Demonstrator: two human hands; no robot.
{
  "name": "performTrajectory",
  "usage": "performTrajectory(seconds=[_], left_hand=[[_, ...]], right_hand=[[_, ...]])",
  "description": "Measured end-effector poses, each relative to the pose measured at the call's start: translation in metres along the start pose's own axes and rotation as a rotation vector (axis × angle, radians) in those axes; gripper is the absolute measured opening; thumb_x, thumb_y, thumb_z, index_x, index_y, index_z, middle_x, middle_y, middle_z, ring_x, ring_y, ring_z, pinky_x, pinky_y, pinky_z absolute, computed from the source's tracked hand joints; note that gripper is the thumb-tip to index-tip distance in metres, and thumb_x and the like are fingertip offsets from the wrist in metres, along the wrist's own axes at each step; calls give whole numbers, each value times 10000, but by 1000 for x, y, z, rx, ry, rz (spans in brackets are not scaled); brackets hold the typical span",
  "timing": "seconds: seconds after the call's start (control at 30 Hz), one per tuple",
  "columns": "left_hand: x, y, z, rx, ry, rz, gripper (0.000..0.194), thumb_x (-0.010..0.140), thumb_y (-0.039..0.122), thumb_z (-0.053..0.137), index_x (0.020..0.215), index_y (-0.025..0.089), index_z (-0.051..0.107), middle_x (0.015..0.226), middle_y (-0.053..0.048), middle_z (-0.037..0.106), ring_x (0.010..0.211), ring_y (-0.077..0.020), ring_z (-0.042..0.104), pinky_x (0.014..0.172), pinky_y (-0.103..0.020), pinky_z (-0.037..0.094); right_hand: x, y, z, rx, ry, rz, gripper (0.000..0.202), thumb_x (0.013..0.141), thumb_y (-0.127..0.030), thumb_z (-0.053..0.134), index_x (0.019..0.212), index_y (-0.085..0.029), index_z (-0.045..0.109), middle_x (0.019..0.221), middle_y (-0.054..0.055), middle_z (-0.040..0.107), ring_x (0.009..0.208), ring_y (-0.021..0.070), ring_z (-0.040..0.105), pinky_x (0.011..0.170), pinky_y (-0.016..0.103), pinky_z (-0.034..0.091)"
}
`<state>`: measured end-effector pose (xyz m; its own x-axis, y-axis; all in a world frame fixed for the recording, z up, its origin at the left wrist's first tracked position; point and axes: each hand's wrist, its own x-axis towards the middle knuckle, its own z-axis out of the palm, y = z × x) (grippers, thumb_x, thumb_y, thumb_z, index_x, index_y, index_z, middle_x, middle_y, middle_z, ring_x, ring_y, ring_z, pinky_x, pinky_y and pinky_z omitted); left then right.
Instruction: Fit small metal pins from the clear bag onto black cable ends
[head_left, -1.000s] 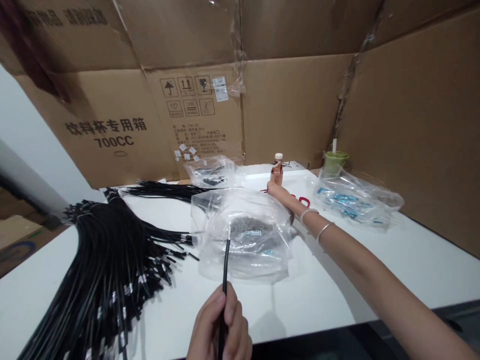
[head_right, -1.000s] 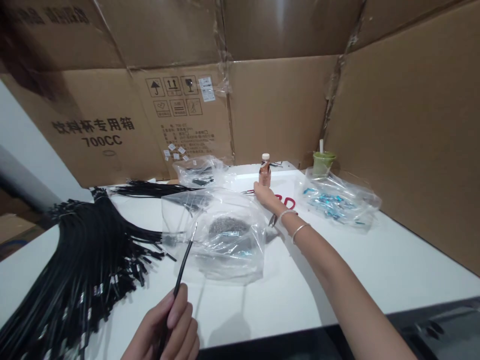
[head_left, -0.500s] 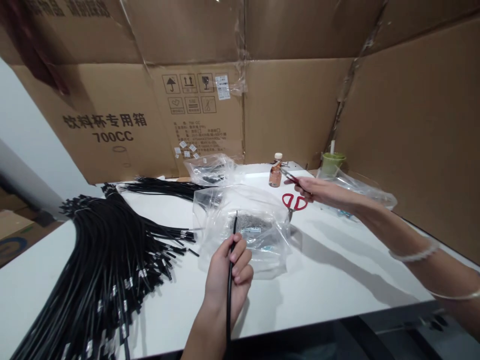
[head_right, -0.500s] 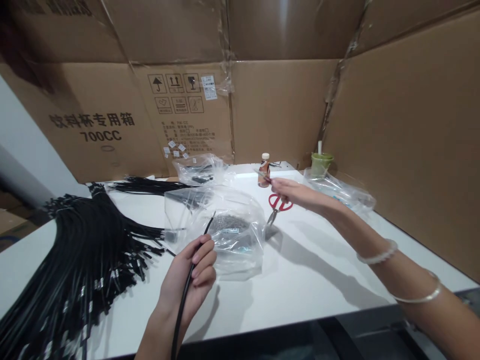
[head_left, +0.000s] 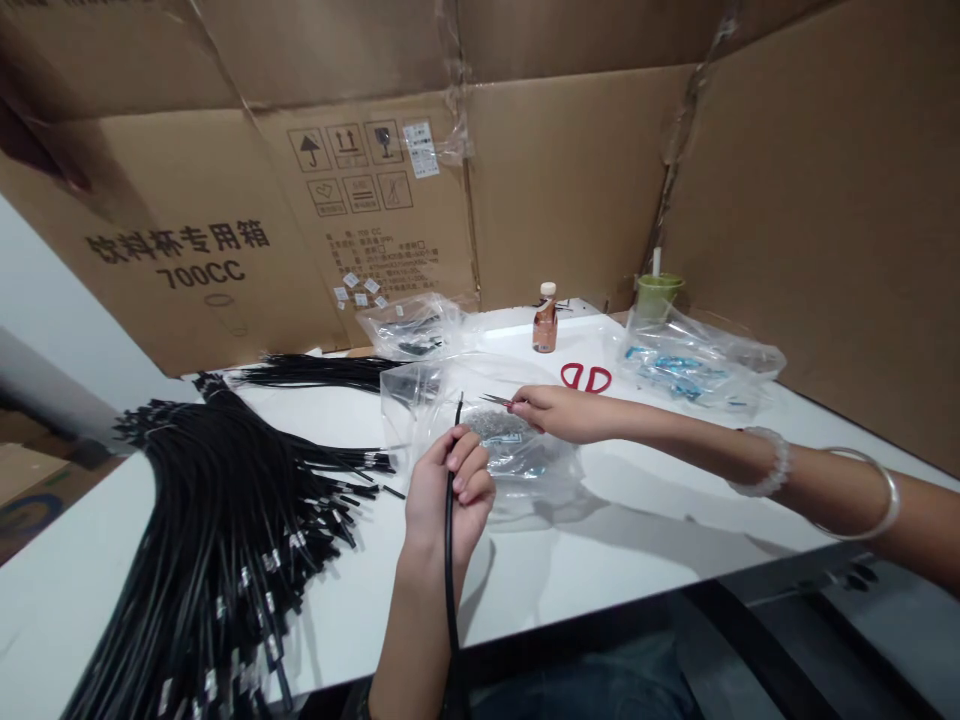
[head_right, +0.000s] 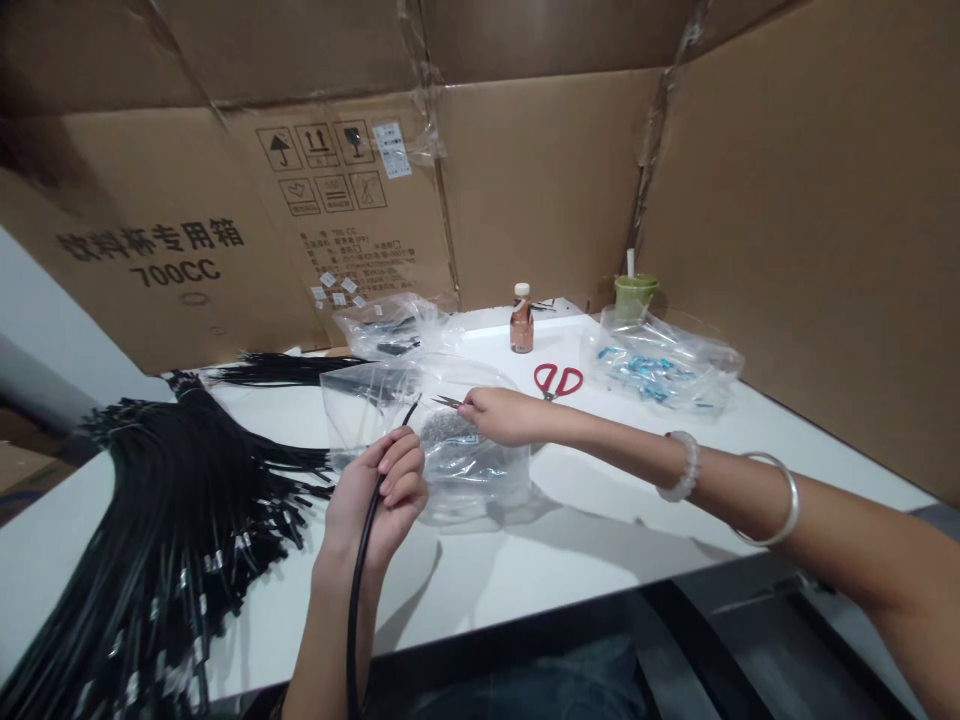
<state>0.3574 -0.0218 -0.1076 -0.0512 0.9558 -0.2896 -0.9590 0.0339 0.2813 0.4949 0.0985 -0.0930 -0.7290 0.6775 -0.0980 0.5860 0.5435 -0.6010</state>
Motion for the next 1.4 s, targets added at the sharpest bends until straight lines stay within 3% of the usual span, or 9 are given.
performTrajectory(seconds=[0.3, 0.5, 0.73, 0.93, 1.4], left_hand=[[1, 0, 1, -1, -24, -32, 420, 1039, 165, 187, 667, 185, 381, 447, 91, 305, 287, -24, 293, 276, -120, 190], [4, -1, 2, 33, -19, -94, 422, 1040, 175, 190, 682, 171, 412, 449, 91, 299, 287, -25, 292, 278, -124, 192], [7, 5, 6, 81, -14, -126, 411, 1035, 163, 215, 675, 168, 414, 454, 89, 306, 285, -29, 287, 276, -133, 192], [3, 13, 2, 111, -32, -82, 431, 1043, 183, 197, 681, 161, 431, 443, 90, 311, 276, -26, 288, 272, -129, 177], [4, 16, -6, 125, -9, -60, 423, 1044, 184, 206, 708, 148, 461, 428, 96, 309, 262, -24, 279, 264, -132, 161]], right_hand=[[13, -5, 11, -19, 35, -12, 328, 1005, -378, 435, 1009, -114, 630, 968, 93, 688, 846, 190, 601, 693, 249, 402], [22, -7, 13, -59, 81, 16, 378, 987, -426, 448, 923, -111, 648, 905, 100, 683, 809, 199, 586, 654, 257, 363], [37, 4, 6, -14, 74, -27, 442, 893, -516, 519, 784, -121, 685, 613, 12, 574, 582, 140, 493, 536, 258, 296], [27, 13, 5, -19, 162, -137, 406, 853, -520, 548, 755, -135, 635, 647, 6, 570, 617, 141, 482, 558, 265, 285], [20, 7, 9, 11, 210, -89, 372, 894, -487, 517, 731, -158, 578, 680, 17, 572, 629, 144, 478, 578, 272, 294]])
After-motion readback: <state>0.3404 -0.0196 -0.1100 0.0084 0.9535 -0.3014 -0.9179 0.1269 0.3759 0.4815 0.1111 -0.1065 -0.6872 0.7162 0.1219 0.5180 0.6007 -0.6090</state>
